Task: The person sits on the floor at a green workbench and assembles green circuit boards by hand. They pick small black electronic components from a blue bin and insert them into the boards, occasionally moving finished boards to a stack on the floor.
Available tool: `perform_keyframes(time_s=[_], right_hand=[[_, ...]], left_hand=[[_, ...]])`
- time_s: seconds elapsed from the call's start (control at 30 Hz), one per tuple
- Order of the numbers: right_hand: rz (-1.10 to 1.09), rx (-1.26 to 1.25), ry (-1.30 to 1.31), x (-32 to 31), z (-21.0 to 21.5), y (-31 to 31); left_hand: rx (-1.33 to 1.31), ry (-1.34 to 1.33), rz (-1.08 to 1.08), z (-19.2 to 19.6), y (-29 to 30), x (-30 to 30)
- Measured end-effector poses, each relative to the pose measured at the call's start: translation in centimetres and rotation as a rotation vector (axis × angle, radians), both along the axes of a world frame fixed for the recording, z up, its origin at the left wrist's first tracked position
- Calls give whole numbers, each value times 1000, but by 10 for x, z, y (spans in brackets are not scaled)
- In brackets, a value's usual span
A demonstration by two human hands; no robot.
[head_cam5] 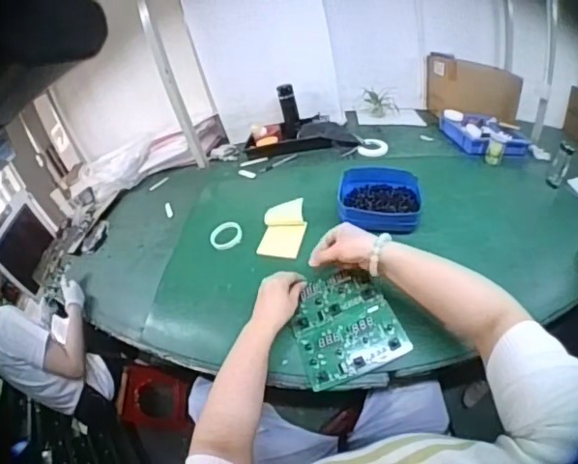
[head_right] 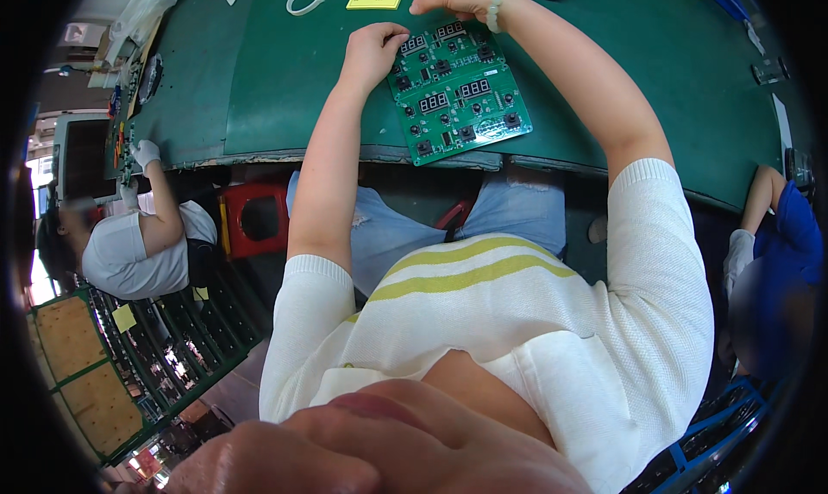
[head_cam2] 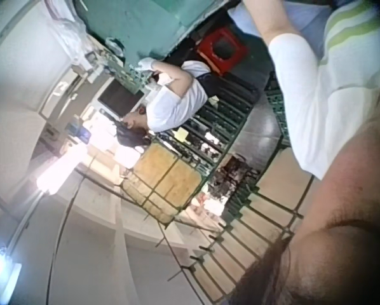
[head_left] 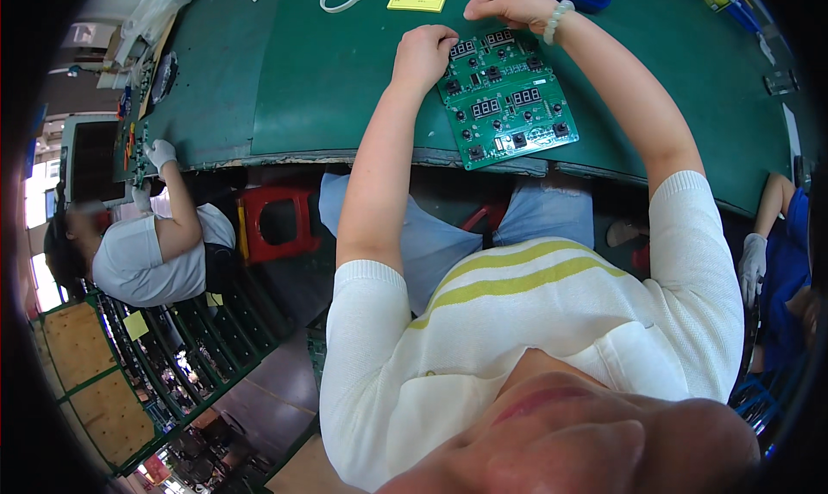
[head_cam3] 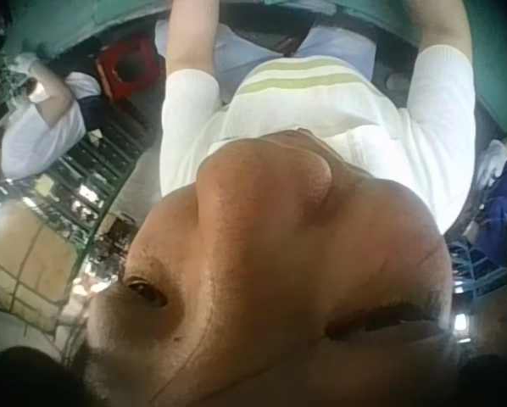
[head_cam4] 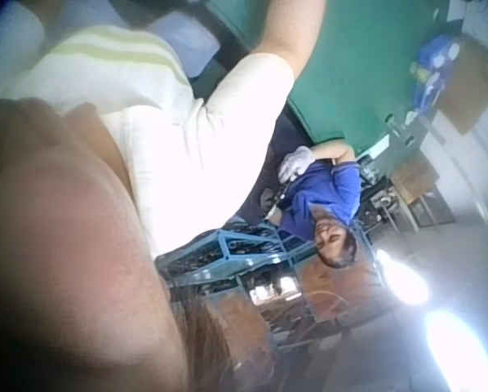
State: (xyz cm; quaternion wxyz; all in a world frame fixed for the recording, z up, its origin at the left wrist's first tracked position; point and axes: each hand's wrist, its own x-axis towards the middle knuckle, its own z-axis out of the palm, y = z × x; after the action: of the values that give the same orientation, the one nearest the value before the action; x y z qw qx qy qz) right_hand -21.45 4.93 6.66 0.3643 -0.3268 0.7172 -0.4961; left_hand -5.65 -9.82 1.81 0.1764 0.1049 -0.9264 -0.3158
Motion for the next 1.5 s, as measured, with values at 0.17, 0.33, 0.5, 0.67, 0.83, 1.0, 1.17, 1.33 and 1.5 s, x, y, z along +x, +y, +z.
perform_keyframes(time_s=[0.17,0.33,0.5,0.67,0.83,1.0,1.17,1.33,1.5], right_hand=[[309,25,504,-14,-16,-7],[411,43,488,-15,-19,-11],[441,9,456,-20,-23,-6],[457,152,632,-12,-2,-11],[434,138,836,-5,0,-15],[454,290,1034,13,12,-22],[487,442,1125,25,21,-32],[331,127,713,-15,-8,-27],[19,-57,-511,11,13,-3]], left_hand=[[-105,-112,-46,11,-5,-6],[-106,-192,-80,12,-10,-14],[-6,-148,-37,12,-6,-11],[-37,-121,-47,9,-8,-8],[-103,-102,-60,7,-6,-11],[-156,-117,-61,3,-5,-10],[-58,-151,-59,-2,-10,-14],[-17,-62,-59,-5,-15,-9],[406,279,119,19,0,5]])
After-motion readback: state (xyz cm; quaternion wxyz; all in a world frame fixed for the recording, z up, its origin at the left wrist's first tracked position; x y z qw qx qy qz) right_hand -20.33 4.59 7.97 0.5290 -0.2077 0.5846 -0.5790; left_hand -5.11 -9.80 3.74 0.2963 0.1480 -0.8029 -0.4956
